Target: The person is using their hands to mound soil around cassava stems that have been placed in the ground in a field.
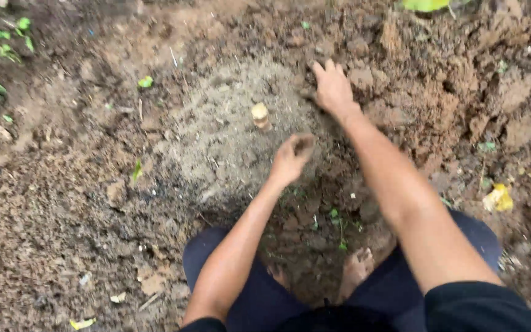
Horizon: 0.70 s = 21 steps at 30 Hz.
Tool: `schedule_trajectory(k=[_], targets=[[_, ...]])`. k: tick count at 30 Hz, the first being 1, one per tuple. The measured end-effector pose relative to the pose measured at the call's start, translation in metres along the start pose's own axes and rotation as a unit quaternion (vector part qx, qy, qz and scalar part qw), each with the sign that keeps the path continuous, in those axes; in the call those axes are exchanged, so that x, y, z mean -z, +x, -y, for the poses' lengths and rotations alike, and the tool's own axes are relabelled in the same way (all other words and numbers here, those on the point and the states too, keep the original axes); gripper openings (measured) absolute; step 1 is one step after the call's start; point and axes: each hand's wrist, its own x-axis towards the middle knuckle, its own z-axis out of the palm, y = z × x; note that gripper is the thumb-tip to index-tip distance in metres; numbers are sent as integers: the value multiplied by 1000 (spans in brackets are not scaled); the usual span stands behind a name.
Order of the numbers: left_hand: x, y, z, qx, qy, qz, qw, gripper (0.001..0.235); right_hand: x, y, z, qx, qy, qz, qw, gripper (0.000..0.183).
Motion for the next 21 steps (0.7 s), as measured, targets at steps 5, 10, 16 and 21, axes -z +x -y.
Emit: schedule_trajectory(k=[5,10,16,21], targets=[[-13,18,-22,98,-214,-15,972,55,83,-69,14,-34,143,43,988,54],[-27,10,-43,43,-622,98,776,84,68,-139,44,-112,344,-46,931,41],[-19,11,-55,102,-600,104,787,69,-6,-133,33,-52,246,-50,967,40],[0,19,-59,138,-571,86,804,51,54,-145,68,48,226,-129,964,47]])
